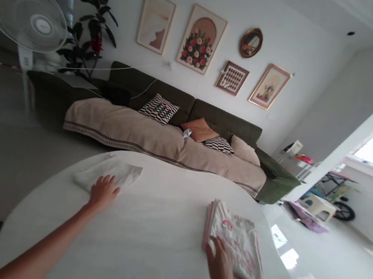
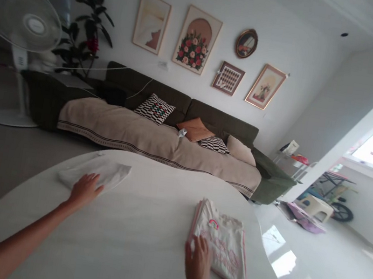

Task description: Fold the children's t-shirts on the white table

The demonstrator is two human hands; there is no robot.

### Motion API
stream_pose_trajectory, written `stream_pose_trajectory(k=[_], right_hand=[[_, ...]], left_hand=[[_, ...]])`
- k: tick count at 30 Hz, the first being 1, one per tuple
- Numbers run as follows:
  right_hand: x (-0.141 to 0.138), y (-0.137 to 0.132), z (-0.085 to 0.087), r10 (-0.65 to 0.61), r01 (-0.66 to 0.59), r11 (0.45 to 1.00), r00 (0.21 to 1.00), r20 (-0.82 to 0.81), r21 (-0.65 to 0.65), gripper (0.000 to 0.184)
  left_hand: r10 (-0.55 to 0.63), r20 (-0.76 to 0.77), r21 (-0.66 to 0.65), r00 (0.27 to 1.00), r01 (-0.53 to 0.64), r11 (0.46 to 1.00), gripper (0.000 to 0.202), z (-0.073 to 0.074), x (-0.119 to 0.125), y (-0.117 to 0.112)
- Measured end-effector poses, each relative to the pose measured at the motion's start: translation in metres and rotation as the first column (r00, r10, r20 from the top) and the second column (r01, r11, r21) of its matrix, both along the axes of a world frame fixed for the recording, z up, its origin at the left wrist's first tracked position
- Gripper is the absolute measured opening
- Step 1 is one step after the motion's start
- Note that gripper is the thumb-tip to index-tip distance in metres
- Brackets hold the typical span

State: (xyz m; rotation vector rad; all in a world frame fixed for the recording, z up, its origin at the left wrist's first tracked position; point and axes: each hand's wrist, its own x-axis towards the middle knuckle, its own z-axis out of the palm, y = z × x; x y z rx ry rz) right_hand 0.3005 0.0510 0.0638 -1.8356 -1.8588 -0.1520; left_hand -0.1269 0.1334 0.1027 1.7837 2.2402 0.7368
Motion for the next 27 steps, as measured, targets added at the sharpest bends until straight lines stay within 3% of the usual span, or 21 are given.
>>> stream_pose_trajectory(k=[2,4,7,9,12,13,14,15,16,18,21,24,27], right_hand=[[-0.058,-0.018,-0.003,0.183,-0.165,0.977,0.974,-0.134,0.132,0.040],[-0.118,-0.038,-0.009,0.301,-0.267,0.950,0.921,-0.247,0.161,0.032],[-0.188,-0.061,-0.015,0.387,-0.357,0.922,0.829,-0.404,0.151,0.023],[-0.211,-0.068,-0.016,0.397,-0.366,0.917,0.785,-0.476,0.161,0.021],[-0.210,-0.068,-0.021,0.297,-0.238,0.955,0.790,-0.536,0.178,0.026],[-0.205,-0.066,-0.024,0.238,-0.173,0.970,0.805,-0.543,0.170,0.029],[-0.199,-0.064,-0.028,0.174,-0.110,0.983,0.823,-0.542,0.148,0.033],[-0.193,-0.062,-0.033,0.115,-0.062,0.991,0.840,-0.531,0.117,0.037],[-0.190,-0.060,-0.038,0.069,-0.031,0.996,0.855,-0.514,0.082,0.041],[-0.188,-0.056,-0.045,0.020,-0.008,1.000,0.876,-0.482,0.027,0.044],[-0.198,-0.055,-0.049,0.008,-0.003,1.000,0.880,-0.476,0.012,0.040],[-0.210,-0.059,-0.046,0.011,0.013,0.999,0.871,-0.491,0.046,0.035],[-0.214,-0.067,-0.043,0.013,0.039,0.995,0.859,-0.512,0.092,0.028]], left_hand=[[0.051,-0.046,-0.015,0.998,-0.051,0.999,0.037,-0.007,-0.020,-0.011],[0.013,-0.087,-0.021,0.996,-0.015,1.000,0.035,-0.015,-0.020,-0.026],[-0.118,-0.138,-0.016,0.983,0.117,0.993,0.032,-0.020,0.007,-0.060],[-0.242,-0.150,-0.027,0.959,0.240,0.970,0.030,-0.022,0.032,-0.095],[-0.482,-0.117,-0.070,0.868,0.477,0.876,0.020,-0.033,0.057,-0.153],[-0.581,-0.082,-0.076,0.810,0.576,0.814,0.016,-0.040,0.059,-0.169],[-0.666,-0.033,-0.042,0.745,0.665,0.746,0.019,-0.047,0.058,-0.180],[-0.691,-0.023,0.021,0.722,0.692,0.722,0.025,-0.054,0.054,-0.186],[-0.688,-0.032,0.084,0.725,0.688,0.721,0.031,-0.061,0.048,-0.187],[-0.601,-0.088,0.181,0.794,0.606,0.775,0.040,-0.071,0.035,-0.177],[-0.521,-0.160,0.200,0.839,0.544,0.815,0.050,-0.078,0.024,-0.151],[-0.513,-0.243,0.228,0.823,0.563,0.794,0.054,-0.084,0.024,-0.139],[-0.462,-0.349,0.326,0.815,0.568,0.756,0.052,-0.091,0.026,-0.142]])
